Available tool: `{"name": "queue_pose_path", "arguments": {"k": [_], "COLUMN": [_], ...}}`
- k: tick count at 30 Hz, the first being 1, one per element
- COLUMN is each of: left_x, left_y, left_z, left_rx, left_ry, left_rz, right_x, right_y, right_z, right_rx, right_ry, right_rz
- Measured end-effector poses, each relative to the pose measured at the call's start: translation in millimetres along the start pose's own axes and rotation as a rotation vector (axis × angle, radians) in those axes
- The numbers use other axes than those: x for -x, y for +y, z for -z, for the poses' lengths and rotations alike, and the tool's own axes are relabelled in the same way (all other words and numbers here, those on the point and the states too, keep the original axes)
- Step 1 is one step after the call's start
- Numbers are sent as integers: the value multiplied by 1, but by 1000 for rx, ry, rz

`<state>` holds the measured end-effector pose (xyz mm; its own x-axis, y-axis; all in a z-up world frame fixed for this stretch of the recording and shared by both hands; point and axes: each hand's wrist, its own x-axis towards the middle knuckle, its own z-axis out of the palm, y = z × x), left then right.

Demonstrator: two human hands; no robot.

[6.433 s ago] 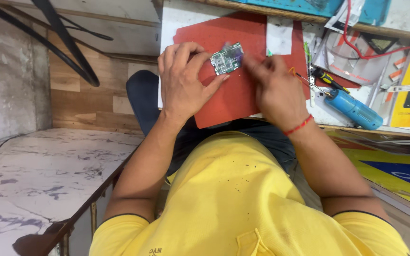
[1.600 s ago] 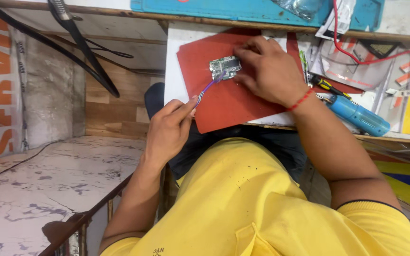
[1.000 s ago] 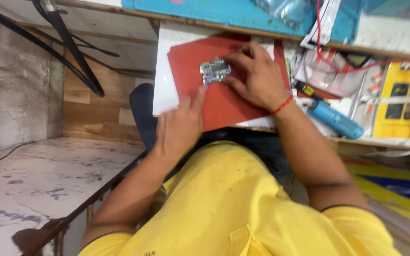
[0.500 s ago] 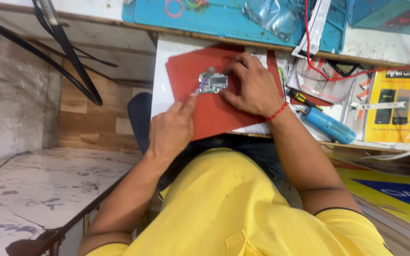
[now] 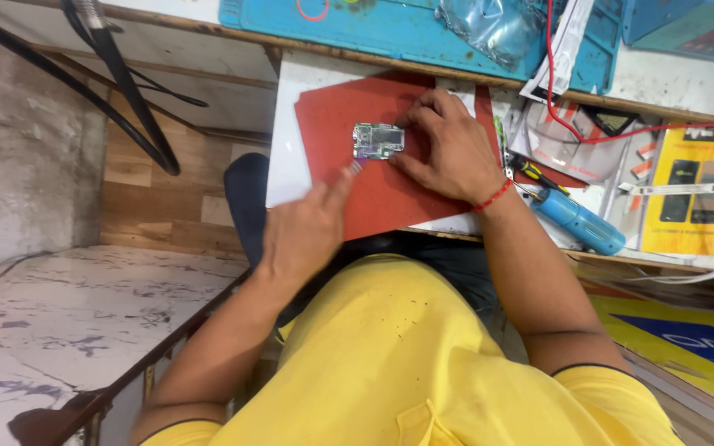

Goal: The person uses a small tool to scrape and clean the surface of a small electronic circuit board placed on a red mat. They repeatedly rub the tool across the board's surface, occasionally lifting it to inspect the area before continuing the cleaning process.

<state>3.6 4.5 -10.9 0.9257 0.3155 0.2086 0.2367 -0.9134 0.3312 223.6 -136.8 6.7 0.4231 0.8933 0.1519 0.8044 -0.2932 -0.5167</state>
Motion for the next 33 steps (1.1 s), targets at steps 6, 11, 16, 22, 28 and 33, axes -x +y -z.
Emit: {"name": "queue_pose_path", "arguments": {"k": [6, 11, 16, 22, 28, 33], "left_x": [-6, -2, 3, 1, -2, -6], "left_y": [-9, 0, 9, -3, -4, -13], "left_z": [3, 4, 0, 3, 6, 8], "left_rx": [62, 137, 29, 22, 37, 37], "left_ry": [41, 80, -7, 26, 75, 97], "left_rz": [74, 59, -12, -24, 12, 53], "right_x": [-3, -5, -3, -1, -2, -4], "right_y": [-1, 2, 6, 5, 2, 2], "right_z": [0, 0, 0, -1, -4, -1], "right_rx": [-34, -47, -27, -62, -57, -53], "right_ry": [-13, -45, 2, -3, 3, 17], "right_rz": [9, -25, -5, -5, 1, 37]}}
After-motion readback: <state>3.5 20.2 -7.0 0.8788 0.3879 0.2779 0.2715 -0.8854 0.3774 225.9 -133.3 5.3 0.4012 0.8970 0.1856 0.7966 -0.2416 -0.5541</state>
